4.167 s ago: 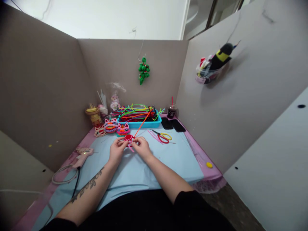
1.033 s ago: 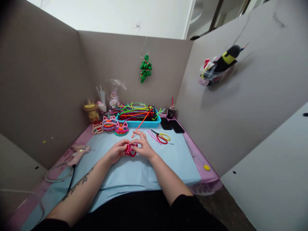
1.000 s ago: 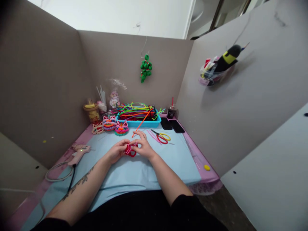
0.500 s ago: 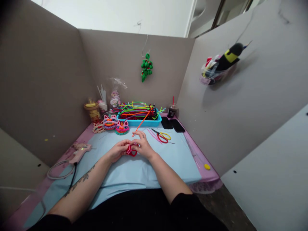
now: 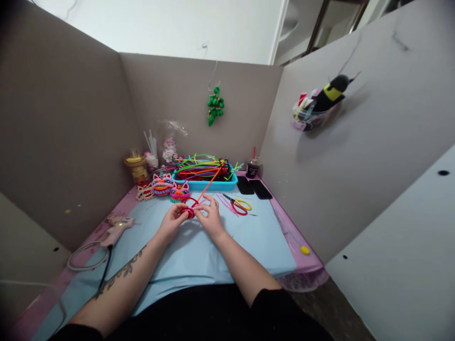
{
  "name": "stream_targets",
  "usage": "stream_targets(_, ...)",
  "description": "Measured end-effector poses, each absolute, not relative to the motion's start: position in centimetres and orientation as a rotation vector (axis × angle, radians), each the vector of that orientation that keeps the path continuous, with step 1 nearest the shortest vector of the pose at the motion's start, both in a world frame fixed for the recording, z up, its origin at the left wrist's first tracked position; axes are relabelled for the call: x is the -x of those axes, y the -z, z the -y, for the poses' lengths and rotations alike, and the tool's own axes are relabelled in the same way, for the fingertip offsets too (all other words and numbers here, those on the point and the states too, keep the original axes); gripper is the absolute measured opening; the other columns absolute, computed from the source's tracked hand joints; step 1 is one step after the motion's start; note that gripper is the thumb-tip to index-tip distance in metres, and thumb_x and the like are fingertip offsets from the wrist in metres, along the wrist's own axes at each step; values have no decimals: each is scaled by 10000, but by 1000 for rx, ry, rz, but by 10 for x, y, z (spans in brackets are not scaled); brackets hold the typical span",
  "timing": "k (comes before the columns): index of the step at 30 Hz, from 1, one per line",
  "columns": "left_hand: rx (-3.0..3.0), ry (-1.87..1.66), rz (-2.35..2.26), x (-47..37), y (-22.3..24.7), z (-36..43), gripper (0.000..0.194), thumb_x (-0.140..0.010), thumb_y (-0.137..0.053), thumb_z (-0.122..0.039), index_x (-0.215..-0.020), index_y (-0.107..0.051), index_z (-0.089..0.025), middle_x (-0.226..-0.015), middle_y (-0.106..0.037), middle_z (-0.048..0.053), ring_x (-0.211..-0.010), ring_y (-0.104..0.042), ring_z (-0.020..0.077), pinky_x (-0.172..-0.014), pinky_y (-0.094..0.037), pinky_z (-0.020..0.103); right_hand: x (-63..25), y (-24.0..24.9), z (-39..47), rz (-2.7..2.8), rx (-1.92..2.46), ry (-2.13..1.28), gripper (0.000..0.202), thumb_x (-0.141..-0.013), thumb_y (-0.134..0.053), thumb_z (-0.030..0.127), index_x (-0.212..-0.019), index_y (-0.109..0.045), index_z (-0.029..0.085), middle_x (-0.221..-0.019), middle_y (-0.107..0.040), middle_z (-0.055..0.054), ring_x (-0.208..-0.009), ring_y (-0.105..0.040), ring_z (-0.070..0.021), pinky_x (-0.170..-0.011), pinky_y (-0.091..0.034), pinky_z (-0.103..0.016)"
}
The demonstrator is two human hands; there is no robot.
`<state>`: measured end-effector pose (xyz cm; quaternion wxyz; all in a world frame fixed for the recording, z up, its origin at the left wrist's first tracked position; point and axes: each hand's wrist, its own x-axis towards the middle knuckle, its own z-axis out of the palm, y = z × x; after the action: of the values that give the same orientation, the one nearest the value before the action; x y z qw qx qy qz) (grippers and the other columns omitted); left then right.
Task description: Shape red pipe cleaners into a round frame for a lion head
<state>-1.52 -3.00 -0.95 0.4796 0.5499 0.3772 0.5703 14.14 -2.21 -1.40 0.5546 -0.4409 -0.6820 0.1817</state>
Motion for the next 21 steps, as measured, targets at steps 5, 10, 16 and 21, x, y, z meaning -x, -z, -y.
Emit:
stream_targets(5,-1427,-1392,-966,13,11,30,269,-693,-664,-319,-884,-546,-170,-795,-589,11,-726,-564,131,-688,-440,248,-138,19,17,1546,1047,-684,104,-741,-631,294,-717,-659,196,-1283,-447,-91,-1197,-437,-236,-1010,-332,-406)
stream_targets(10,-1466,-1425,-1006,9,12,31,220,-708,-646,-303,-855,-549,-172,-794,-575,7,-733,-558,131,-680,-444,244,-133,14,24,1470,1043,-653,64,-712,-630,240,-672,-631,190,-1278,-429,-85,-1189,-427,-235,-1015,-330,-401)
stream_targets(16,-1521,-1432,-1025,6,12,34,178,-727,-622,-292,-839,-545,-176,-772,-583,2,-716,-580,141,-687,-470,268,-128,16,23,1360,1122,-735,82,-695,-630,249,-644,-624,185,-1254,-433,-94,-1163,-446,-250,-990,-358,-396)
stream_targets(21,-1687,-1460,-1056,9,17,33,172,-766,-578,-273,-908,-571,-176,-864,-618,32,-779,-597,155,-728,-484,284,-129,20,18,1297,1116,-859,123,-664,-654,303,-642,-641,183,-1257,-430,-91,-1154,-451,-237,-916,-402,-330)
